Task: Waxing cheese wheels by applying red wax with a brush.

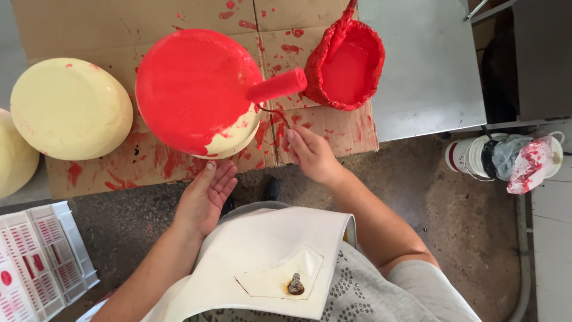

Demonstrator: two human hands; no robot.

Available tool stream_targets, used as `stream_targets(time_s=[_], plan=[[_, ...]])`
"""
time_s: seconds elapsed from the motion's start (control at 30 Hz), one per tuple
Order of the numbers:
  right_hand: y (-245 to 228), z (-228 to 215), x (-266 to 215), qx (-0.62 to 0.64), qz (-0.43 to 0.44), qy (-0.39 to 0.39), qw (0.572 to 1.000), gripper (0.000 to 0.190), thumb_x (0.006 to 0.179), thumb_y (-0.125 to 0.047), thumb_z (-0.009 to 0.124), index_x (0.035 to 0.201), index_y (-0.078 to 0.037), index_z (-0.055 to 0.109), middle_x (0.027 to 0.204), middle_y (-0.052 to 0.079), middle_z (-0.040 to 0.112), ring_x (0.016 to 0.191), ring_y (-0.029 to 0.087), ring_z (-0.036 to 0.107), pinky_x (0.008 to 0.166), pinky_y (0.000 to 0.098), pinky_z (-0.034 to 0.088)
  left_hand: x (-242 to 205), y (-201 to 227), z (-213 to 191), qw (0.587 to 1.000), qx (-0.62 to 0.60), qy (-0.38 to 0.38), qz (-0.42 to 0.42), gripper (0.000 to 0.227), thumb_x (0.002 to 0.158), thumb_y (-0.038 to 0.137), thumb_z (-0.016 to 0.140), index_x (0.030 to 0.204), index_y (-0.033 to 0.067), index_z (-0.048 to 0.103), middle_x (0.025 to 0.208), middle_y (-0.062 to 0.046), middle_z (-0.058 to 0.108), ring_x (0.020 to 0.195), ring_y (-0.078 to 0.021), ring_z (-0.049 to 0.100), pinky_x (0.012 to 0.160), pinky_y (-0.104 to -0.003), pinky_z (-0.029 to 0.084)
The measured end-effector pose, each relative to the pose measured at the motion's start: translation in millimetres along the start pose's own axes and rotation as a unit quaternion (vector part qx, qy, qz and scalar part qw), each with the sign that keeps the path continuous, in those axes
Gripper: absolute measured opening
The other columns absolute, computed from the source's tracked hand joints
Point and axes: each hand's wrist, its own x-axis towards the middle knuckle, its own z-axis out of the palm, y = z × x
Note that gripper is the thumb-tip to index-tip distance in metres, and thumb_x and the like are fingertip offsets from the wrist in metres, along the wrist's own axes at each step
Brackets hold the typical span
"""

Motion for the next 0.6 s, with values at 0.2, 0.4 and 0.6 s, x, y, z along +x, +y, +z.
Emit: stream_targets(time_s=[0.2, 0.4, 0.6], plan=[[-5.1, -14.6, 6.6, -0.025, 0.001, -0.009, 1.000, 0.035, 0.110, -0.025, 0.044, 0.090, -0.009, 0.067, 0.046, 0.006, 0.053, 0.033, 0.018, 0.050, 0.035, 0.0258, 0.044, -1.9, -5.0, -0.5, 1.000, 0.000, 0.002, -0.006, 0.035, 0.097, 0.033, 0.069, 0.119, 0.0070, 0.062, 0.131, -0.017, 0.070, 0.123, -0.0288, 0.068, 0.104, -0.043, 0.055], [-28.8, -14.2, -6.6, 0.043, -0.016, -0.032, 0.998, 0.031, 0.111, -0.020, 0.040, 0.100, -0.007, 0.067, 0.044, 0.004, 0.049, 0.031, 0.016, 0.043, 0.036, 0.0237, 0.041, -4.2, -8.1, 0.4, 1.000, 0.000, 0.004, -0.013, 0.033, 0.096, 0.030, 0.071, 0.118, 0.0076, 0.062, 0.132, -0.019, 0.069, 0.123, -0.0307, 0.068, 0.104, -0.044, 0.055], [-12.2, -17.5, -17.5, 0.331, -0.006, -0.124, 0.936, 0.021, 0.106, -0.009, 0.049, 0.119, 0.005, 0.059, 0.046, 0.006, 0.042, 0.026, 0.014, 0.040, 0.031, 0.0210, 0.035, -4.8, -9.8, 2.0, 1.000, 0.002, 0.005, -0.019, 0.034, 0.095, 0.027, 0.072, 0.120, 0.0075, 0.060, 0.132, -0.019, 0.069, 0.122, -0.0299, 0.068, 0.104, -0.043, 0.055]])
